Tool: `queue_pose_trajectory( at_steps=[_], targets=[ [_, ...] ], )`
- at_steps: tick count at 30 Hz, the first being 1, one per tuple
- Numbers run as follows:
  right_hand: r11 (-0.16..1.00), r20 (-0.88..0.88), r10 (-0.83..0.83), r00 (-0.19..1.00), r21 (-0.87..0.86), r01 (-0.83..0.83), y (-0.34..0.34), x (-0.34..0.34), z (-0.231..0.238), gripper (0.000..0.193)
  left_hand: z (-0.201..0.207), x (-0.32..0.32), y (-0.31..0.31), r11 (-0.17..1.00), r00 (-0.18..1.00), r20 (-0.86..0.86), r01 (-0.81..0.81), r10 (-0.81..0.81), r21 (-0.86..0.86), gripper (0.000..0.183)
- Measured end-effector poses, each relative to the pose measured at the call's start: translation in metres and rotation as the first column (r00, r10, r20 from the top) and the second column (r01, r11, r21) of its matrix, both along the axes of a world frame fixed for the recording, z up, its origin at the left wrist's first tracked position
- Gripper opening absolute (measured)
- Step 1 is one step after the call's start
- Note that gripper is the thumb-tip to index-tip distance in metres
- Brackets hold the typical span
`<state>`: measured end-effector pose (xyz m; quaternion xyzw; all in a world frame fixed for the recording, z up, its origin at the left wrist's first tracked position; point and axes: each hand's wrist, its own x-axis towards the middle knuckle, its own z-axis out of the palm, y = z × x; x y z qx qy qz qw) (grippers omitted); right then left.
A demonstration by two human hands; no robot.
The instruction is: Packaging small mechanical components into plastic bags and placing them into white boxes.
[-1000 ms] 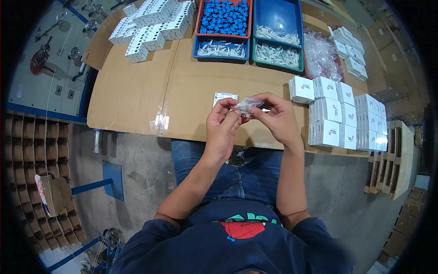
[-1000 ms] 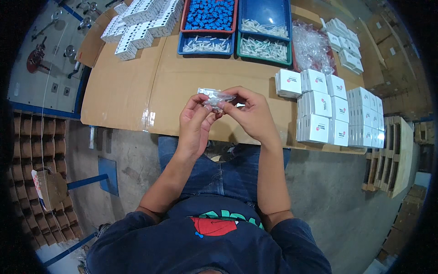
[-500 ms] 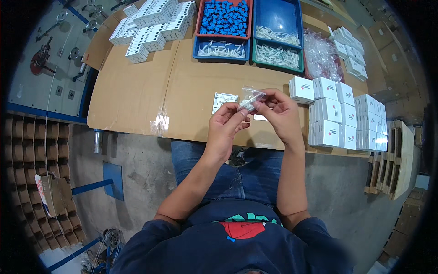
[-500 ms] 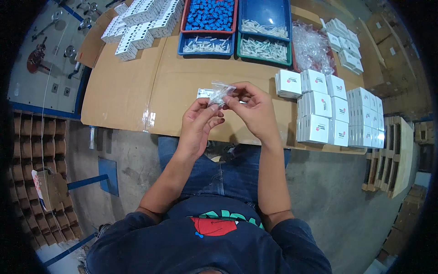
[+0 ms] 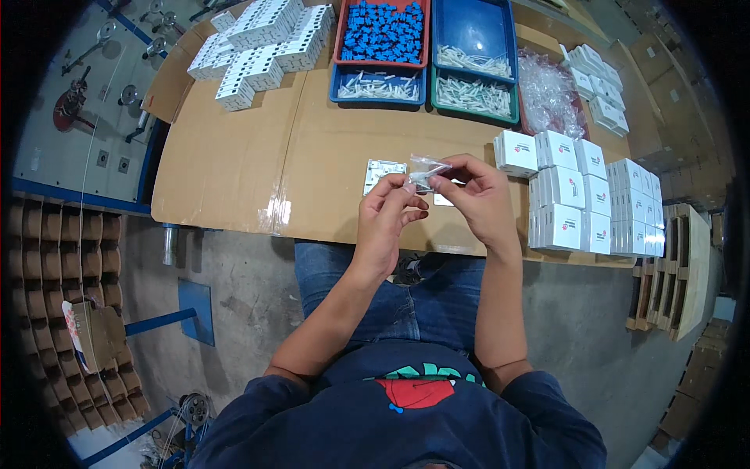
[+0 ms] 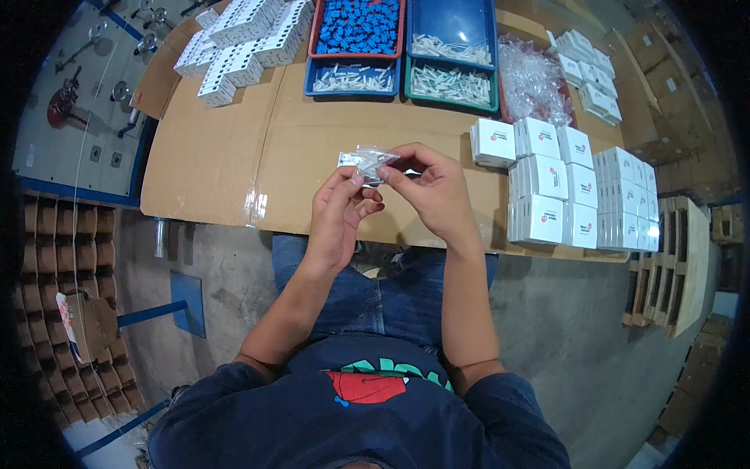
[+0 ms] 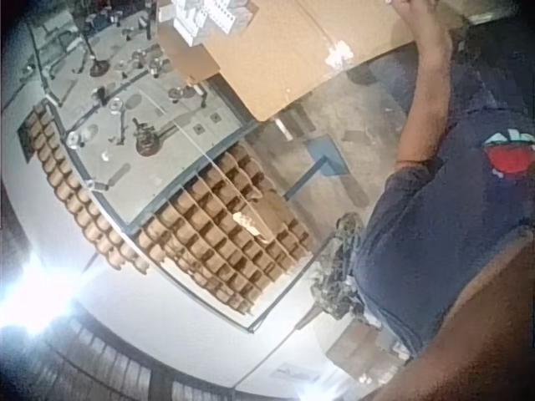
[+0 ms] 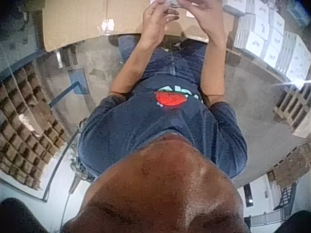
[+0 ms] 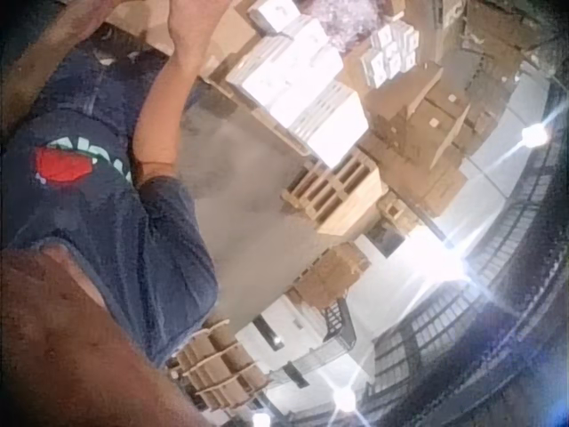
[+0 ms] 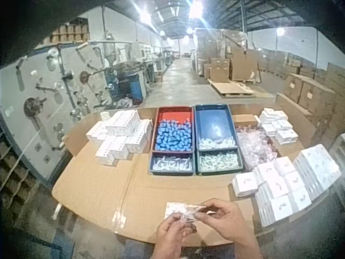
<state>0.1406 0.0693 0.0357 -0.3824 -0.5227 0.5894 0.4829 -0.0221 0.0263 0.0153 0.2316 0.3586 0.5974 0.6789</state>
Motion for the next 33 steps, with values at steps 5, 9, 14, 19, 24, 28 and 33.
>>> queue_pose_trajectory(
  at_steps=[5, 9, 14, 19, 24, 28, 33],
  targets=[
    [1.000, 0.084, 0.004, 0.996, -0.009, -0.003, -0.003, -0.002, 0.004, 0.021, -0.003, -0.001, 0.000, 0.999, 0.999, -0.048, -0.020, 0.022, 0.037, 0.013],
    [1.000, 0.042, 0.004, 0.999, -0.012, -0.003, -0.002, -0.002, 0.004, 0.020, 0.003, 0.002, -0.001, 1.000, 1.000, -0.017, -0.022, 0.022, 0.000, 0.013],
    [1.000, 0.061, -0.010, 0.998, 0.019, 0.009, -0.001, -0.002, 0.000, 0.020, -0.003, -0.001, 0.001, 1.000, 0.999, -0.046, 0.004, -0.004, 0.001, 0.016],
    [0.999, 0.069, -0.018, 0.997, 0.047, 0.014, -0.002, -0.007, -0.002, 0.019, -0.006, -0.002, 0.000, 1.000, 0.997, -0.071, 0.008, -0.008, -0.006, 0.016],
    [0.992, 0.162, -0.010, 0.987, 0.125, -0.011, -0.002, -0.008, 0.001, 0.021, -0.009, -0.003, 0.001, 1.000, 0.998, -0.064, 0.006, -0.006, -0.003, 0.015],
    [0.989, 0.232, 0.009, 0.973, 0.144, -0.043, -0.003, -0.010, 0.004, 0.022, 0.001, -0.002, 0.001, 1.000, 0.997, -0.072, -0.025, 0.025, 0.007, 0.013],
    [0.997, 0.170, 0.020, 0.985, 0.071, -0.032, -0.003, -0.011, 0.002, 0.024, -0.007, -0.003, 0.002, 0.998, 0.997, -0.077, -0.011, 0.016, 0.067, 0.016]
  ],
)
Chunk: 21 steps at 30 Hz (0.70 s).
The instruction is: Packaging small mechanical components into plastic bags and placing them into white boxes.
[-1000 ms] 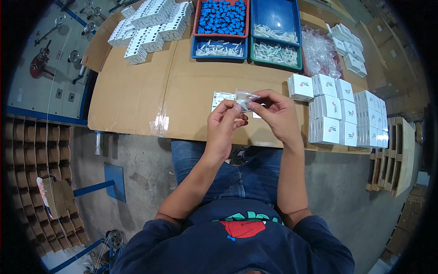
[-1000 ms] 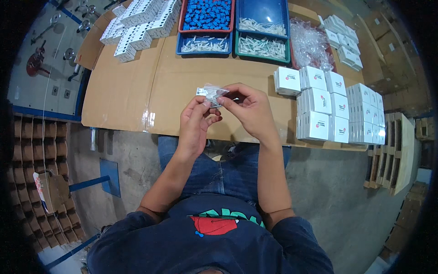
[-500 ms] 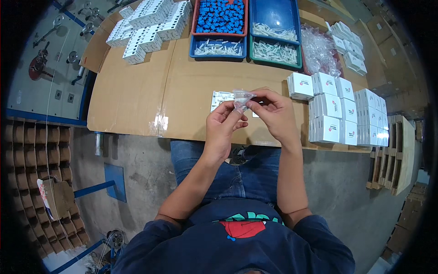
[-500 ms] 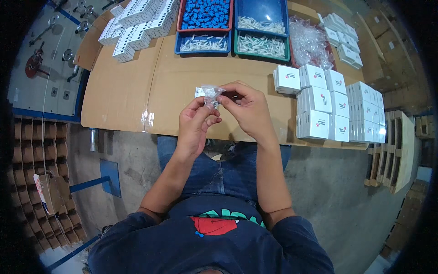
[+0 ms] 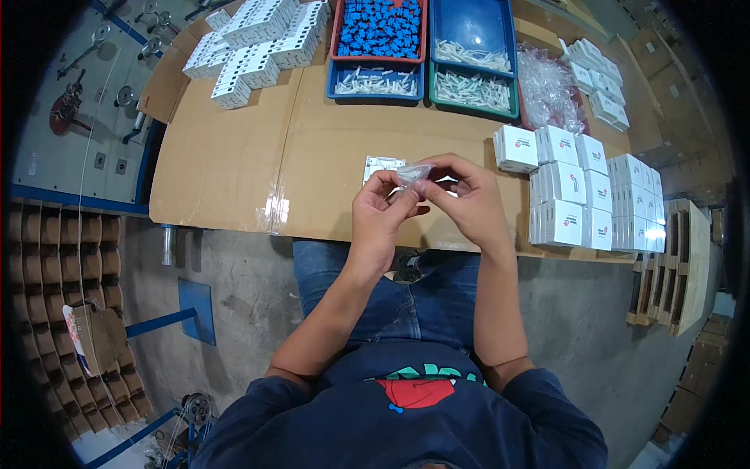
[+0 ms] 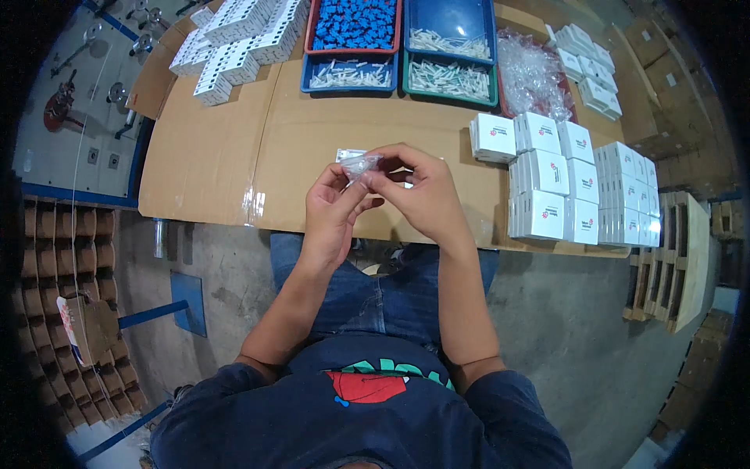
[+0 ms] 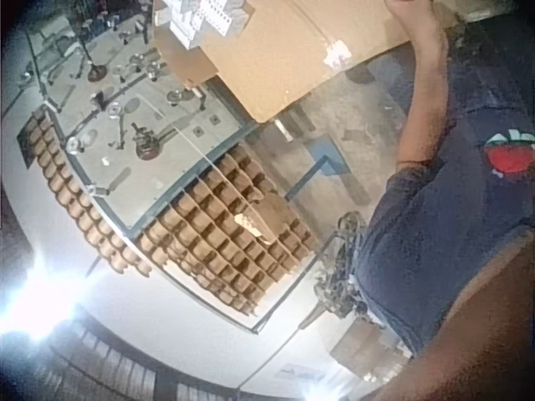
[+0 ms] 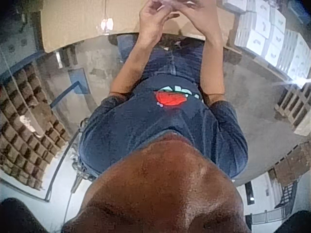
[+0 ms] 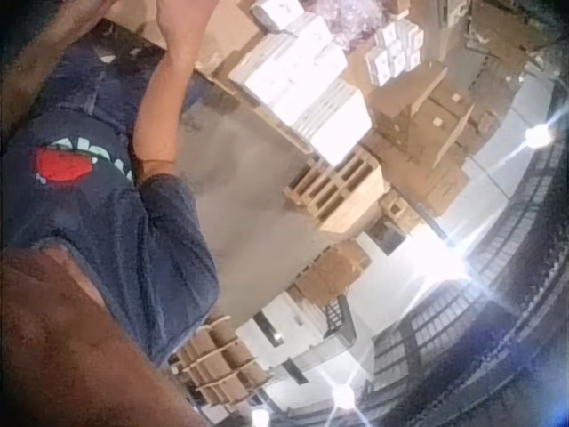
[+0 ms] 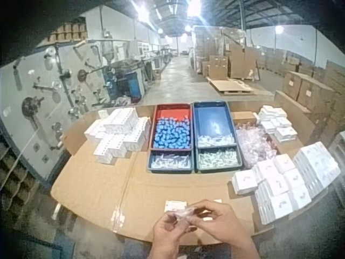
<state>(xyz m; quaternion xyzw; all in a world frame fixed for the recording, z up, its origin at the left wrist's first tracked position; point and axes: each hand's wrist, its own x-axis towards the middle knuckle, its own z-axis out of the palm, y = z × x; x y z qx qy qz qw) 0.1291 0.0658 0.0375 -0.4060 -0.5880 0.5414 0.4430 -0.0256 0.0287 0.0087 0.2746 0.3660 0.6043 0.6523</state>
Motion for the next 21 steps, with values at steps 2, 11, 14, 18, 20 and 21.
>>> queue_pose_trajectory(
  at_steps=[2, 11, 14, 18, 20, 21],
  targets=[
    [0.999, -0.032, -0.006, 0.999, -0.042, 0.005, 0.002, 0.004, -0.003, 0.024, 0.000, 0.000, 0.002, 1.000, 1.000, 0.013, 0.006, -0.006, 0.009, 0.018],
    [0.996, -0.099, -0.034, 0.994, -0.083, 0.026, 0.004, 0.007, -0.002, 0.019, 0.005, 0.001, 0.000, 0.997, 0.991, 0.130, 0.039, -0.030, -0.067, 0.023],
    [0.996, -0.056, -0.026, 0.998, -0.083, 0.021, 0.004, 0.007, -0.001, 0.017, 0.004, 0.002, 0.001, 0.996, 0.983, 0.182, 0.040, -0.026, -0.076, 0.023],
    [0.994, -0.085, -0.063, 0.994, -0.093, 0.055, 0.004, 0.004, -0.001, 0.017, 0.010, 0.004, 0.002, 0.999, 0.988, 0.158, 0.008, 0.000, -0.052, 0.026],
    [0.995, -0.084, -0.072, 0.994, -0.075, 0.066, 0.004, 0.004, -0.003, 0.017, 0.008, 0.005, -0.001, 0.998, 0.982, 0.187, 0.007, 0.005, -0.065, 0.028],
    [0.994, -0.081, -0.082, 0.993, -0.075, 0.076, 0.004, 0.004, -0.004, 0.017, 0.006, 0.005, -0.001, 0.997, 0.976, 0.216, 0.006, 0.011, -0.078, 0.029]
  ],
)
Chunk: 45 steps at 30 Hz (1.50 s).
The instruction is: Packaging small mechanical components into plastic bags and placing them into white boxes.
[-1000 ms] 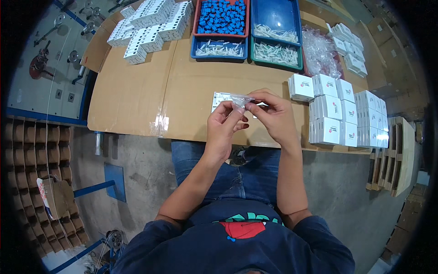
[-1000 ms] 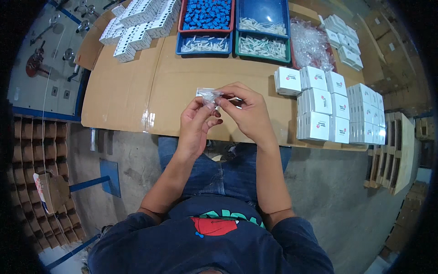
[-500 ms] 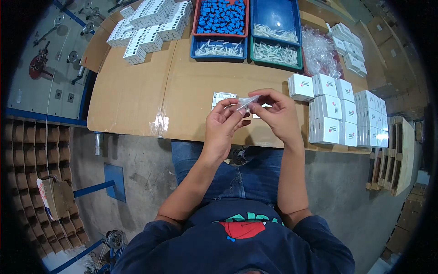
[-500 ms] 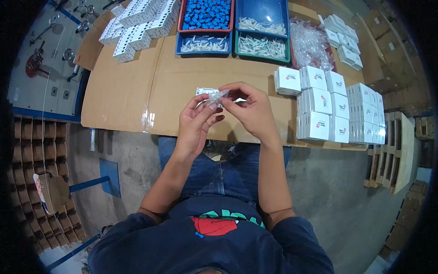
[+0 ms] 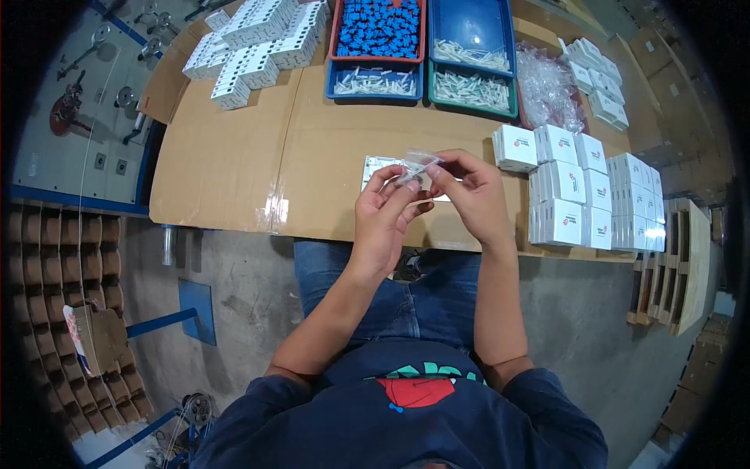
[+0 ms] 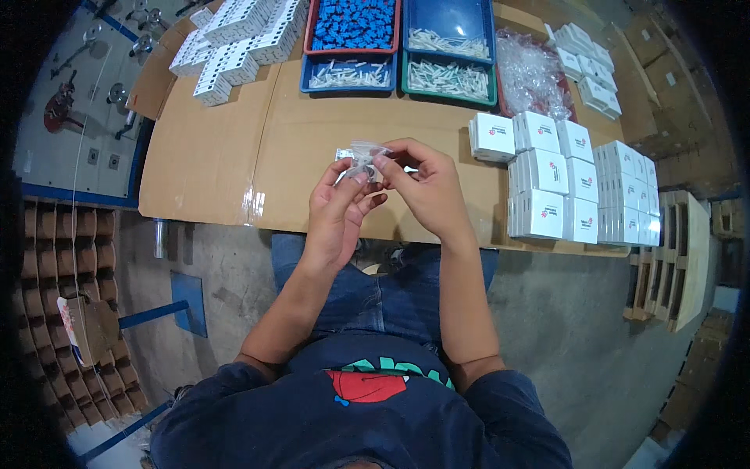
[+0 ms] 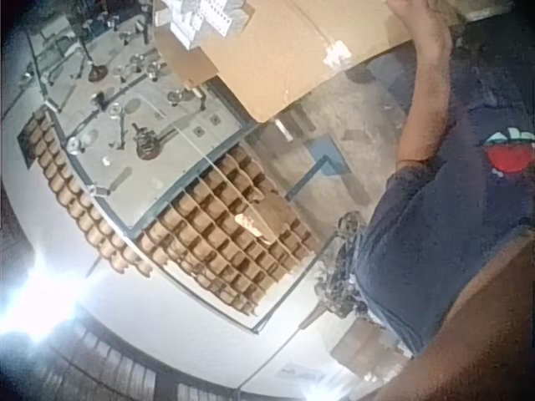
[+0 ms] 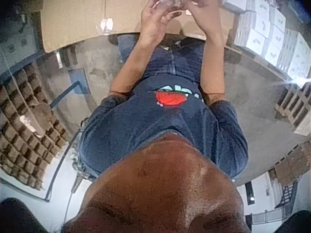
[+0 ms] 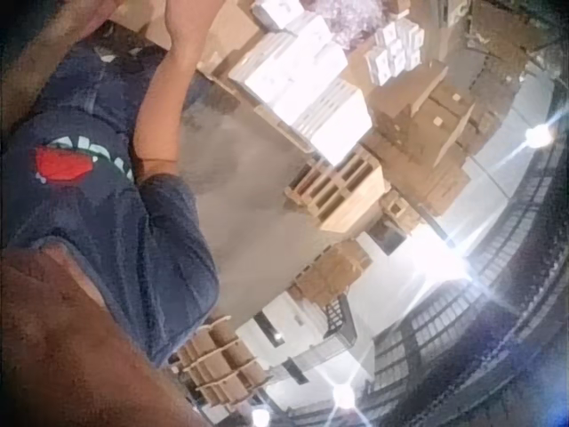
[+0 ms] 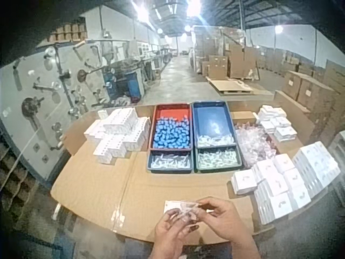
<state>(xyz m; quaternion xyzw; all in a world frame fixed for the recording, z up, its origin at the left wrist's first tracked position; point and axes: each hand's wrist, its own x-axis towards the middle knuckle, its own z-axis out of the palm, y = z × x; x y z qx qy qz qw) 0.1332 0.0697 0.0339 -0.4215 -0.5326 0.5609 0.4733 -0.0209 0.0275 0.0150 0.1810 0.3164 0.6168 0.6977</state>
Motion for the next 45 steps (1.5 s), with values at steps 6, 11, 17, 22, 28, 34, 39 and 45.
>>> queue_pose_trajectory(
  at_steps=[6, 11, 17, 22, 28, 34, 39, 45],
  targets=[
    [1.000, -0.034, -0.026, 0.999, -0.005, 0.026, 0.000, -0.003, 0.002, 0.016, -0.003, 0.000, 0.002, 0.998, 0.998, -0.066, -0.014, 0.018, 0.064, 0.020],
    [0.999, -0.043, -0.050, 0.998, -0.003, 0.050, 0.001, -0.001, -0.001, 0.016, 0.002, 0.001, 0.000, 0.998, 0.991, -0.133, -0.016, 0.023, 0.056, 0.016],
    [0.998, -0.058, -0.062, 0.996, 0.005, 0.062, 0.002, -0.003, -0.001, 0.016, 0.001, 0.000, 0.000, 0.999, 0.973, -0.228, -0.009, 0.020, 0.050, 0.019],
    [1.000, -0.072, 0.003, 0.997, -0.005, -0.004, -0.001, -0.006, 0.001, 0.019, 0.000, -0.002, 0.002, 0.997, 0.980, -0.192, -0.037, 0.049, 0.068, 0.013],
    [0.998, -0.020, 0.044, 0.999, 0.039, -0.044, -0.002, -0.004, -0.002, 0.030, 0.000, -0.006, 0.000, 0.999, 0.988, -0.148, -0.034, 0.038, 0.031, 0.014],
    [0.998, -0.114, -0.056, 0.992, -0.002, 0.057, -0.001, -0.007, -0.004, 0.031, 0.001, -0.004, 0.002, 0.999, 0.981, -0.194, 0.033, -0.027, 0.026, 0.015],
    [0.999, -0.096, -0.022, 0.995, 0.029, 0.025, -0.002, -0.014, -0.012, 0.030, -0.001, 0.000, 0.001, 0.995, 0.951, -0.303, -0.043, 0.068, 0.088, 0.013],
    [1.000, -0.113, 0.018, 0.993, 0.023, -0.016, -0.003, -0.018, -0.011, 0.030, 0.010, -0.001, 0.004, 0.974, 0.929, -0.307, -0.167, 0.208, 0.153, 0.018]
  ],
)
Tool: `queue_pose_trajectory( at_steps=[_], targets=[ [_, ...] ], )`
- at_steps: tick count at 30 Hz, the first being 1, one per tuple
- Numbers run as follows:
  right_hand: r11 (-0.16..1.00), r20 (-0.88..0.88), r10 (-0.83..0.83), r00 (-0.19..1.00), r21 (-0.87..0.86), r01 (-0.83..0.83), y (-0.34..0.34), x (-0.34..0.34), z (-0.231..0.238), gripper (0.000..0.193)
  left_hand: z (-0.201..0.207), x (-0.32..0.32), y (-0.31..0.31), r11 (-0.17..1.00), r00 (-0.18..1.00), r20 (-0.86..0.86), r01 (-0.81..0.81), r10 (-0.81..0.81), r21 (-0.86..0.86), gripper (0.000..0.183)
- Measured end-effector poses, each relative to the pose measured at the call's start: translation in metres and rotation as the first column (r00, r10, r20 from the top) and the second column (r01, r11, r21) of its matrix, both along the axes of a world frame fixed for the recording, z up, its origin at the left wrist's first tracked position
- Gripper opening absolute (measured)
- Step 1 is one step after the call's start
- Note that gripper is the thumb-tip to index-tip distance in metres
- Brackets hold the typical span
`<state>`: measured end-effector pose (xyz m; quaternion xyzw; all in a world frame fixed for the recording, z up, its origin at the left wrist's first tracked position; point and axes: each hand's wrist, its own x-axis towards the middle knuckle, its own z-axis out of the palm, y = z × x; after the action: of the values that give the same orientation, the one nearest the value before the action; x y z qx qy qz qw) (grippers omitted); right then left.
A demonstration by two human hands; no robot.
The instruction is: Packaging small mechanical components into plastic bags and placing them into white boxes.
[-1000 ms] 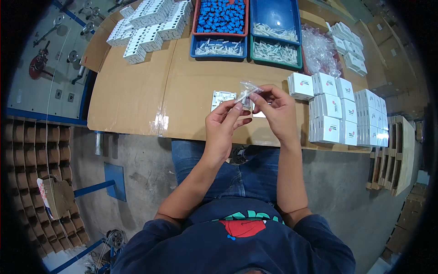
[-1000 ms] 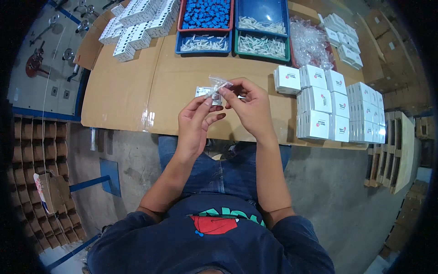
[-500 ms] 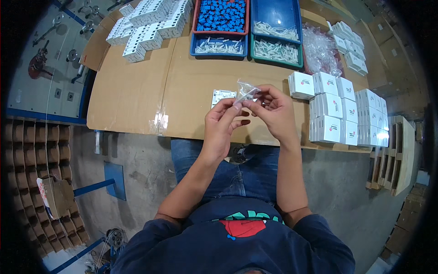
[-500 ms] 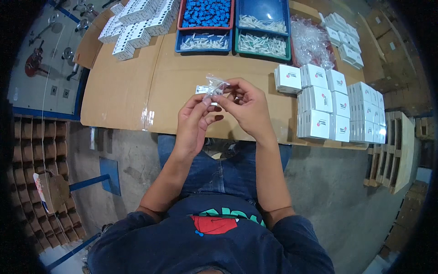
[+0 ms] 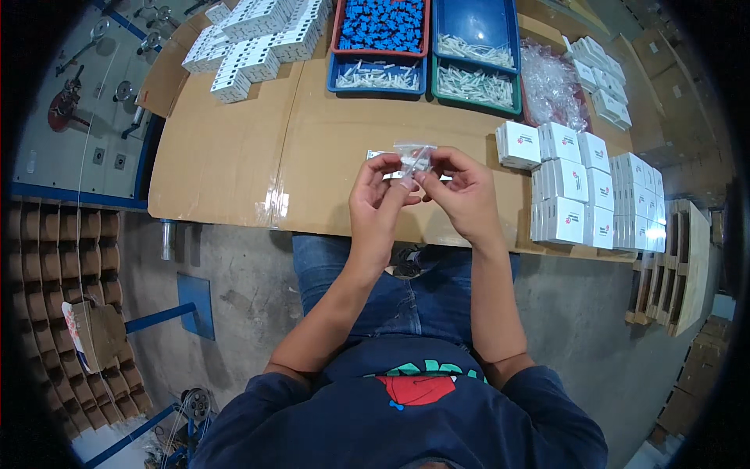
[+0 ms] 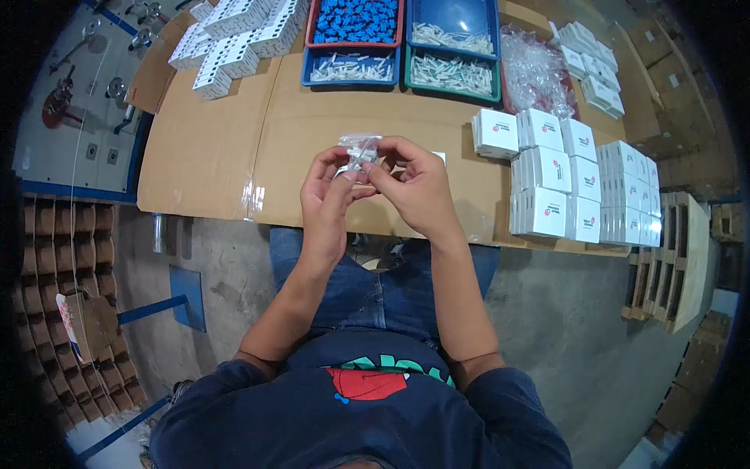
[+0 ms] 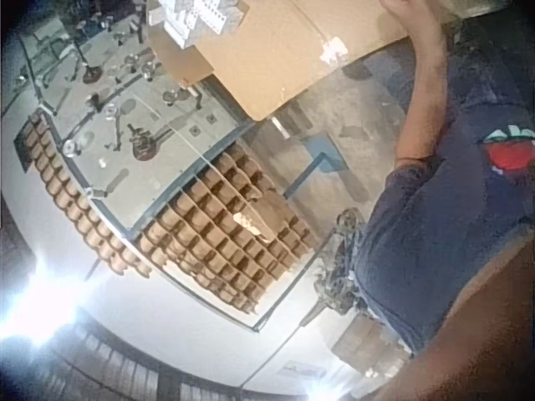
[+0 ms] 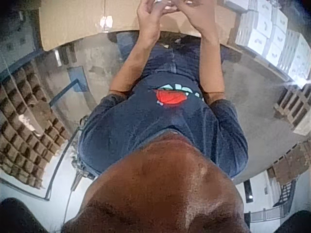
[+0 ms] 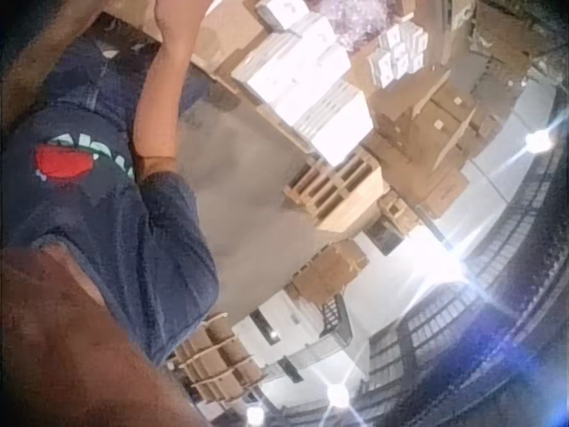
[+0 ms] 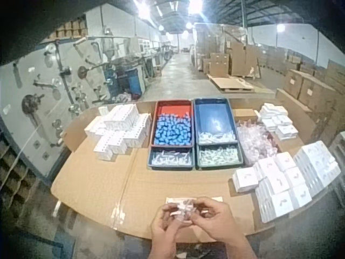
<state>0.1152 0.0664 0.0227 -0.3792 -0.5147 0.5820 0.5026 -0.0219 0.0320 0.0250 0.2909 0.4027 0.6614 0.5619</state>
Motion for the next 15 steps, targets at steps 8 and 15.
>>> queue_pose_trajectory(
  at_steps=[8, 15],
  targets=[
    [0.998, 0.015, -0.024, 1.000, -0.064, 0.025, -0.003, -0.004, 0.014, 0.020, -0.010, -0.013, 0.002, 0.999, 0.994, -0.107, 0.033, -0.035, -0.023, 0.024],
    [1.000, 0.071, 0.011, 0.997, 0.003, -0.011, 0.001, 0.004, 0.005, 0.018, -0.011, -0.013, 0.004, 0.999, 0.995, -0.087, 0.044, -0.044, 0.005, 0.024]
  ],
)
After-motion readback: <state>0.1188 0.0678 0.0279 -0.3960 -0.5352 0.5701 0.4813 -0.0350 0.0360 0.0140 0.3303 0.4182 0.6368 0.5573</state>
